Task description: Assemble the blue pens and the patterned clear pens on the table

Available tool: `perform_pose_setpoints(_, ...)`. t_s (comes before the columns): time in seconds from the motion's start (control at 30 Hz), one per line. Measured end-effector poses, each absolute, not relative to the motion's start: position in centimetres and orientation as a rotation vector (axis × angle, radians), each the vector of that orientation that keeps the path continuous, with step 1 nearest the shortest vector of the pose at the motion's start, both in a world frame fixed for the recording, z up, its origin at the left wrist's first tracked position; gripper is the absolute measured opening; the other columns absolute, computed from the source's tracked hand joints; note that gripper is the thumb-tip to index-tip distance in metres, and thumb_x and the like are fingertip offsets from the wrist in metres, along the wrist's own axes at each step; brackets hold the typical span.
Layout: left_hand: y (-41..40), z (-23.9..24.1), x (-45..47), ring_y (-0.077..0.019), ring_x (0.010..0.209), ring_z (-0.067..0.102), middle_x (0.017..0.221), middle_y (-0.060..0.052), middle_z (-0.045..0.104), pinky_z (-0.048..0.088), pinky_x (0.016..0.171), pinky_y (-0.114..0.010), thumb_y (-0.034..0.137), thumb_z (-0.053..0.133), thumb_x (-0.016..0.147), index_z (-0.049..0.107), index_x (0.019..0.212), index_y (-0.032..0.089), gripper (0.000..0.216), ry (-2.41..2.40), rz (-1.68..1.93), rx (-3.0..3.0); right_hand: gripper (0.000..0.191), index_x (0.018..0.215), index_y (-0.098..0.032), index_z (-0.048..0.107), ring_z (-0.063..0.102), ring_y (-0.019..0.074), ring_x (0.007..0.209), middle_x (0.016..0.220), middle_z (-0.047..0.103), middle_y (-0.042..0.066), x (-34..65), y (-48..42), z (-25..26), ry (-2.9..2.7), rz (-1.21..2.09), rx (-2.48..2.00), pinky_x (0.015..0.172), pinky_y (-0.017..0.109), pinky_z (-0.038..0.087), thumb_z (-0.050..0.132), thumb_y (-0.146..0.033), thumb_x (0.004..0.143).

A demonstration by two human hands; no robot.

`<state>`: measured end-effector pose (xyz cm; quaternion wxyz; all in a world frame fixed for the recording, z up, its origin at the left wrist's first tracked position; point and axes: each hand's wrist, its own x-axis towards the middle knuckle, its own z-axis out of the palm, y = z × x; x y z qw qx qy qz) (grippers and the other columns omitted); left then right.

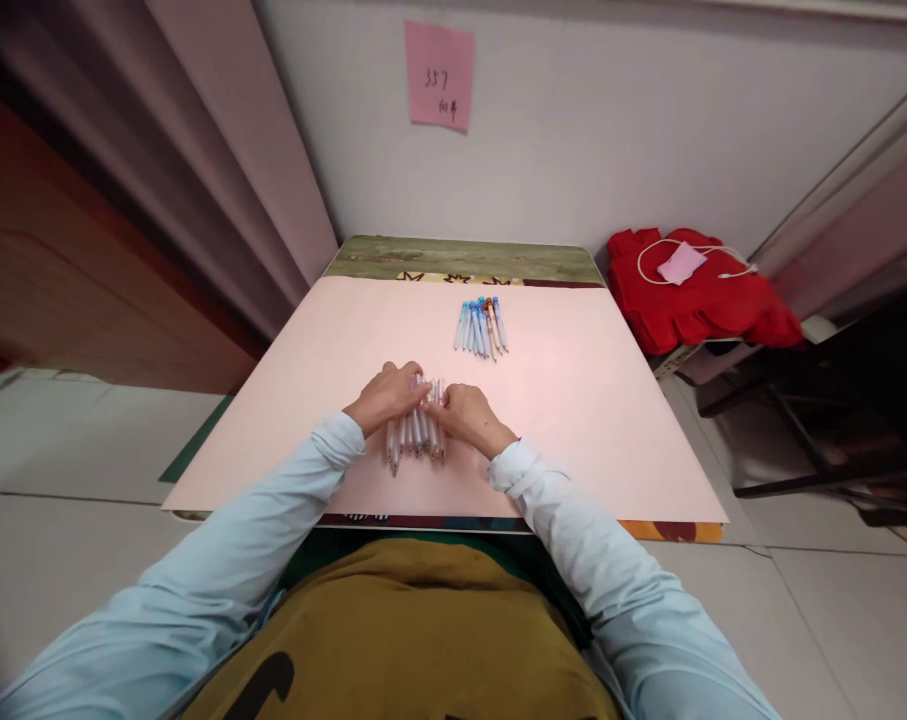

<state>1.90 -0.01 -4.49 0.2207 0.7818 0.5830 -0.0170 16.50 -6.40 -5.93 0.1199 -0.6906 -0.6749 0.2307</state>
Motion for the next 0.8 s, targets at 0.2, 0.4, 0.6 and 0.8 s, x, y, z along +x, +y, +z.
perform_pose_setpoints(0.2,0.8,-4.2,1.7,-0.0311,0.111,0.059,0.128,-0.021,0.052,0.044,0.091,-0.037,0.043,0.045,0.088,0.042,0.14,0.015,0.059,1.616,-0.015,2.114,0.043,0.082,-0.015,0.069,0.065,0.0218,0.08,0.083,0.073,0.012,16.9,-7.2,-5.3,-1.977,0.564,-2.088,0.067,0.027,0.037,0.05,-0.052,0.092)
perform_pose_setpoints(0.4,1.7,-4.5,-1.5,-0.0261,0.105,0.06,0.115,-0.017,0.063,0.044,0.092,-0.034,0.034,0.045,0.088,0.056,0.128,0.009,0.048,1.611,0.165,2.11,0.026,0.086,-0.017,0.067,0.065,0.0193,0.078,0.083,0.073,0.007,17.7,-7.3,-5.5,-1.876,0.589,-2.098,0.068,0.026,0.038,0.056,-0.041,0.09)
perform_pose_setpoints(0.6,2.7,-4.8,-1.2,-0.0248,0.102,0.057,0.105,-0.01,0.061,0.042,0.093,-0.036,0.048,0.046,0.089,0.064,0.12,0.02,0.045,1.347,0.191,2.316,0.027,0.092,-0.016,0.061,0.065,0.0205,0.077,0.084,0.071,0.009,16.4,-6.9,-6.2,-1.913,0.577,-2.095,0.066,0.026,0.039,0.059,-0.043,0.089)
perform_pose_setpoints(0.8,1.2,-4.4,-1.3,-0.0277,0.104,0.052,0.105,-0.008,0.056,0.045,0.082,-0.037,0.051,0.047,0.09,0.061,0.118,0.027,0.04,1.29,0.126,2.392,0.028,0.096,-0.016,0.056,0.065,0.0213,0.074,0.081,0.069,0.009,15.2,-7.0,-6.2,-1.924,0.633,-2.096,0.063,0.027,0.039,0.06,-0.043,0.089)
